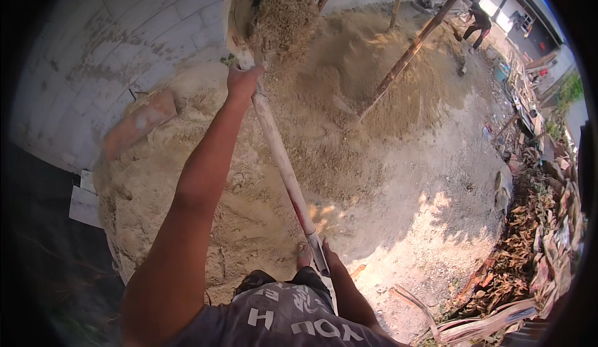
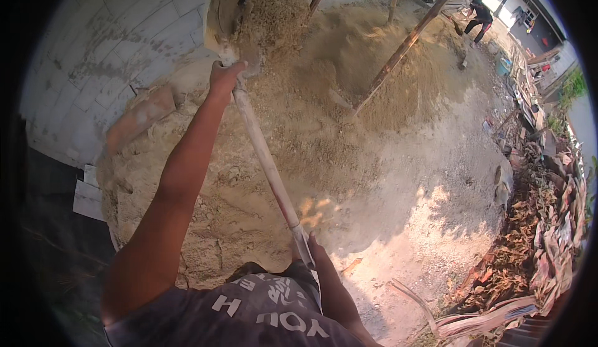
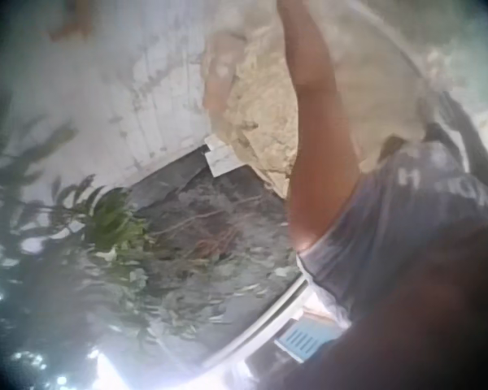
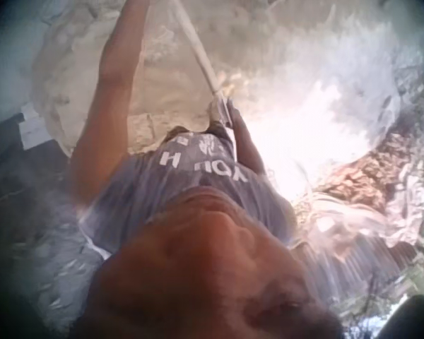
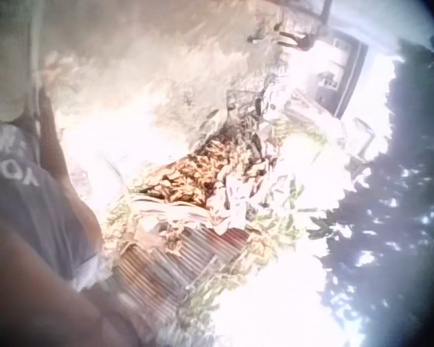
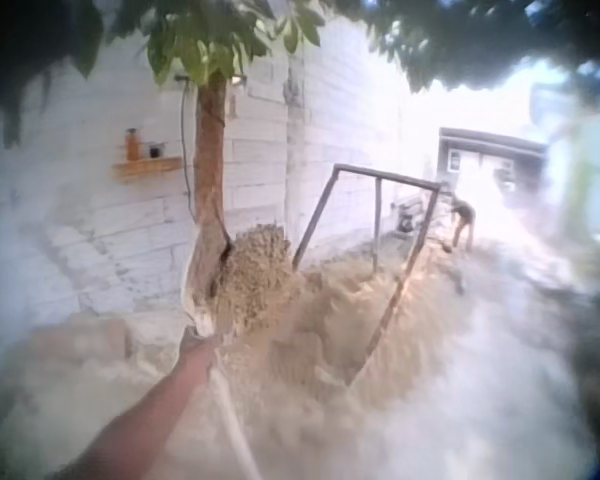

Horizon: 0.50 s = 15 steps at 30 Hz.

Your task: The person uses a shovel to scoop sand from a large pile and throw it through a standing wire screen to sift it.

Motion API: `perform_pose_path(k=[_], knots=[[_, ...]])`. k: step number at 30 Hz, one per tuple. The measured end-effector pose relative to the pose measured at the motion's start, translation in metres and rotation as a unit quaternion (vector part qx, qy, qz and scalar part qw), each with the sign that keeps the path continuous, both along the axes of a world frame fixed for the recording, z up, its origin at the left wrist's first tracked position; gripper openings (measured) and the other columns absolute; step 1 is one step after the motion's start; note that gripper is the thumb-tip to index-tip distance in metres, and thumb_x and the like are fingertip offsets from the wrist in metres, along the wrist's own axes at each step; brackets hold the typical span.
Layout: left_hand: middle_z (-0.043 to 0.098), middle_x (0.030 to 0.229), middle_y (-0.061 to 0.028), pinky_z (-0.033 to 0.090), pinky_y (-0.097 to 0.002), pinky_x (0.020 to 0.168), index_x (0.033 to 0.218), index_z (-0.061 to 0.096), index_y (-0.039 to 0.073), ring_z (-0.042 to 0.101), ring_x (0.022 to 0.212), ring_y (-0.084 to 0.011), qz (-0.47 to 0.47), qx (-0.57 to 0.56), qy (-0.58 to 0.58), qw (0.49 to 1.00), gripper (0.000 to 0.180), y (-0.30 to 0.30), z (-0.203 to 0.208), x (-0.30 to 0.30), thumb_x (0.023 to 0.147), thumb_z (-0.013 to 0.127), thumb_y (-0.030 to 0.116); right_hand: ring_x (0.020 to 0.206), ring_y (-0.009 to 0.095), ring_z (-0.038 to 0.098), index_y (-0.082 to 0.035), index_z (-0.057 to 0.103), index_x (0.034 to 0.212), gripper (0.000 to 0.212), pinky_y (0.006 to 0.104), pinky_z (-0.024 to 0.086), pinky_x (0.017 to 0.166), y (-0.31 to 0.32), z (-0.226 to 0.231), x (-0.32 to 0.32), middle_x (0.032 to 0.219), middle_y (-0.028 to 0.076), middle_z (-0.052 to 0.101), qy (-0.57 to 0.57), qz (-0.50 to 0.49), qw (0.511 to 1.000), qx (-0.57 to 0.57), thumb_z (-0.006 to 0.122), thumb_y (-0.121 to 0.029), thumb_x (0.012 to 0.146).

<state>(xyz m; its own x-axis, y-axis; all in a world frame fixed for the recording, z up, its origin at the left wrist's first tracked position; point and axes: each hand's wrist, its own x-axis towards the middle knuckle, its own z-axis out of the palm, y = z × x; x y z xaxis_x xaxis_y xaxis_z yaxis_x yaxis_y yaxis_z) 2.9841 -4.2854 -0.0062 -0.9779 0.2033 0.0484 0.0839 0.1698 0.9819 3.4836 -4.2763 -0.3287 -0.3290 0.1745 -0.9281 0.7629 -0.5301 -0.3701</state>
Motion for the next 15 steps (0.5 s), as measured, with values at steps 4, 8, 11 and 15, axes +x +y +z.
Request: perform_pose_path(k=[4,8,11,15], knots=[[0.056,0.104,-0.0179,0.046,-0.0352,0.078,0.115,0.044,-0.007,0.058,0.092,-0.0253,-0.014,0.034,0.102,0.994,0.066,0.023,0.077,-0.004,0.069,0.078,0.026,0.051,0.020,0.057,-0.003,0.061,0.083,0.079,0.0307,0.047,0.048,0.035,0.013,-0.048,0.065,0.010,0.059,0.108,-0.017,0.994,-0.002,0.036,-0.078,0.081],[0.057,0.099,-0.0139,0.046,-0.0341,0.074,0.111,0.046,-0.005,0.057,0.086,-0.0220,-0.033,0.129,0.056,0.990,0.058,-0.027,0.052,-0.005,0.073,0.076,0.026,0.064,0.022,0.062,-0.001,0.065,0.092,0.084,0.0334,0.050,0.061,0.064,-0.007,-0.041,0.074,0.012,0.064,0.027,0.068,0.993,0.095,0.035,-0.079,0.080],[0.054,0.083,-0.0031,0.043,-0.0315,0.059,0.101,0.051,0.006,0.052,0.069,-0.0126,-0.019,0.154,-0.095,0.983,0.031,-0.126,-0.049,-0.018,0.080,0.069,0.021,0.082,0.026,0.064,0.000,0.066,0.105,0.090,0.0363,0.048,0.080,0.058,0.011,-0.024,0.085,0.014,0.067,-0.032,0.199,0.954,0.223,0.035,-0.081,0.079],[0.034,0.061,0.0011,0.034,-0.0359,0.047,0.085,0.050,0.010,0.034,0.049,-0.0110,0.174,0.194,-0.417,0.871,0.016,-0.259,-0.198,0.007,0.088,0.062,0.021,0.071,0.023,0.061,0.002,0.069,0.091,0.084,0.0370,0.048,0.072,0.062,0.032,0.004,0.077,0.013,0.066,-0.144,0.198,0.954,0.173,0.046,-0.077,0.078]])
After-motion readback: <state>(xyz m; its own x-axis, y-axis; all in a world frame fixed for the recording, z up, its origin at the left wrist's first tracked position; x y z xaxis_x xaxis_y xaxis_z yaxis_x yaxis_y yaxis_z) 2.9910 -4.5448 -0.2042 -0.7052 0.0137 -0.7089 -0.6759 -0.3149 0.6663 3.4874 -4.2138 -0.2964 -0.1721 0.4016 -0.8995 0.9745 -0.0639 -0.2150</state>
